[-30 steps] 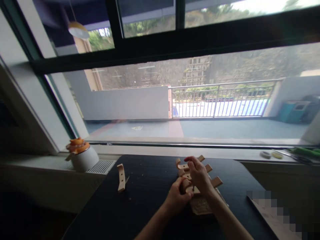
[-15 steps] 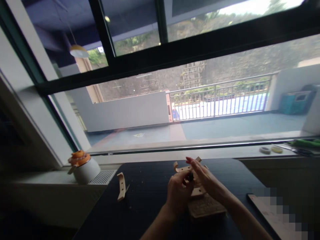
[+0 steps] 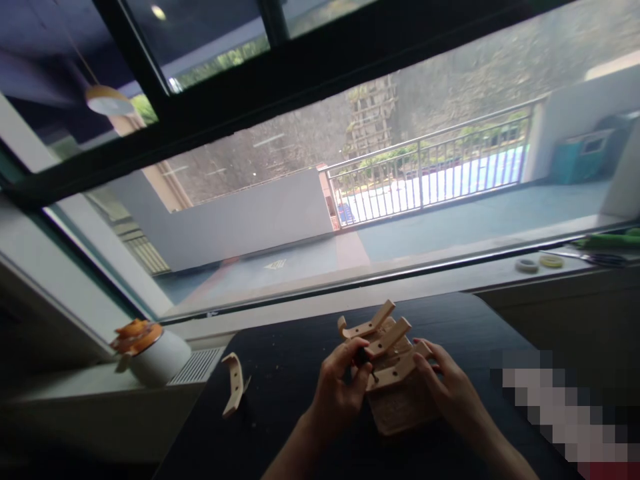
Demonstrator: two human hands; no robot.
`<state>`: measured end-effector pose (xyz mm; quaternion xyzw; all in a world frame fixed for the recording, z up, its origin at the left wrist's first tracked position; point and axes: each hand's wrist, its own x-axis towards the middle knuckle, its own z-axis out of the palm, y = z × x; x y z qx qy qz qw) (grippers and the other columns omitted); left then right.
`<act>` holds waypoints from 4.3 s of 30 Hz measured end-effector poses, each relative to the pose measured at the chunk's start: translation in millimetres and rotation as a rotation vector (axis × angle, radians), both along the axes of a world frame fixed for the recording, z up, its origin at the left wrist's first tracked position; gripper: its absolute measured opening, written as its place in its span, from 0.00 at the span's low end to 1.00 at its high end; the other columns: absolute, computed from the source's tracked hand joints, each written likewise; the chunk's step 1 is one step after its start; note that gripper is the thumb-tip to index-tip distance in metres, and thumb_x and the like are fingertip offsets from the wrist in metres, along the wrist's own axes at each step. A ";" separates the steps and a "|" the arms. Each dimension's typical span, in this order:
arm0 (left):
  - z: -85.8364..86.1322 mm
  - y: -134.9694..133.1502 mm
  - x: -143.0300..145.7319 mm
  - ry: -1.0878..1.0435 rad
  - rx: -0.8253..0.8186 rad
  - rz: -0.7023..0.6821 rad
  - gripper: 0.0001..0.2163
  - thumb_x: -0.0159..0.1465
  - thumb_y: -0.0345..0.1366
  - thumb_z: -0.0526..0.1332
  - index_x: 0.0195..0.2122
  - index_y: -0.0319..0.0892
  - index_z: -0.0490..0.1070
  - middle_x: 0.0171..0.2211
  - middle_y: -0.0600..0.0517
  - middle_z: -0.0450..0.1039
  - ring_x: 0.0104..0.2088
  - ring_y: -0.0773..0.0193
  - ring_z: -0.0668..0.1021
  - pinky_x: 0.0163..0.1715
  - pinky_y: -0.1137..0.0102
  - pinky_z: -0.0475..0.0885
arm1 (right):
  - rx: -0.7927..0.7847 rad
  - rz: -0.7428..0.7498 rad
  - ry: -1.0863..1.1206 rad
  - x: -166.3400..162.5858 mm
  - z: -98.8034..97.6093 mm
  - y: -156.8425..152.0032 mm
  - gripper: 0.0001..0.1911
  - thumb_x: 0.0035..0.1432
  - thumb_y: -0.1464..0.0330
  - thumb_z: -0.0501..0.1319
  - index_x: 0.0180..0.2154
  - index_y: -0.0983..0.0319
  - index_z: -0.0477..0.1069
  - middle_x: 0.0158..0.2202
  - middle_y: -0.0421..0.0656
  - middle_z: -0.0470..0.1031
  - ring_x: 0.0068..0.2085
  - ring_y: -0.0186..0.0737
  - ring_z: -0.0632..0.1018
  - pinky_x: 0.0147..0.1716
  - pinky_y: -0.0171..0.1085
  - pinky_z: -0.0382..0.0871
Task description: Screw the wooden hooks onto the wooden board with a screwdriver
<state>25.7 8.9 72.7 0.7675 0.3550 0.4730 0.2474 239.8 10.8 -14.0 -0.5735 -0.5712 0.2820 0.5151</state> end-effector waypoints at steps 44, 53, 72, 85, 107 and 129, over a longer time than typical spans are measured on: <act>4.8 7.4 11.0 -0.184 0.100 0.157 0.04 0.61 0.34 0.66 0.36 0.41 0.75 0.35 0.51 0.73 0.37 0.61 0.77 0.37 0.68 0.75 | 0.119 -0.098 -0.125 -5.1 -4.1 -4.7 0.19 0.65 0.54 0.50 0.43 0.59 0.71 0.48 0.50 0.73 0.51 0.50 0.72 0.52 0.50 0.67; 7.8 15.8 2.2 -0.102 0.042 0.017 0.11 0.67 0.31 0.59 0.49 0.44 0.76 0.40 0.48 0.74 0.42 0.60 0.77 0.43 0.67 0.75 | 0.131 -0.091 -0.152 -4.6 -4.9 -3.9 0.19 0.66 0.55 0.49 0.42 0.59 0.71 0.47 0.49 0.73 0.50 0.48 0.73 0.51 0.48 0.68; 8.5 18.7 1.1 0.020 0.075 -0.044 0.16 0.69 0.30 0.54 0.57 0.45 0.68 0.43 0.46 0.69 0.43 0.59 0.74 0.45 0.64 0.73 | 0.102 -0.084 -0.140 -6.5 -1.5 -4.3 0.19 0.65 0.54 0.49 0.45 0.58 0.71 0.48 0.47 0.73 0.50 0.48 0.73 0.50 0.46 0.67; -2.5 19.2 5.1 0.004 0.214 0.115 0.12 0.67 0.30 0.58 0.50 0.45 0.73 0.37 0.49 0.70 0.38 0.61 0.75 0.39 0.68 0.72 | -0.060 -0.070 -0.177 -3.9 27.0 5.7 0.17 0.55 0.53 0.55 0.28 0.58 0.70 0.34 0.46 0.74 0.41 0.50 0.73 0.44 0.46 0.64; -6.9 20.4 11.5 -0.103 0.289 0.219 0.06 0.62 0.30 0.64 0.40 0.43 0.70 0.38 0.50 0.71 0.39 0.61 0.76 0.40 0.67 0.74 | -0.059 -0.141 -0.178 -9.9 25.2 3.7 0.15 0.54 0.53 0.55 0.26 0.57 0.69 0.34 0.47 0.75 0.42 0.51 0.72 0.44 0.46 0.65; -9.7 23.4 10.0 -0.178 0.176 0.149 0.07 0.64 0.30 0.63 0.42 0.44 0.71 0.34 0.52 0.69 0.33 0.65 0.74 0.35 0.70 0.72 | -0.178 0.250 -0.291 18.0 18.8 -17.2 0.25 0.55 0.60 0.59 0.53 0.60 0.70 0.54 0.50 0.72 0.53 0.53 0.73 0.53 0.47 0.66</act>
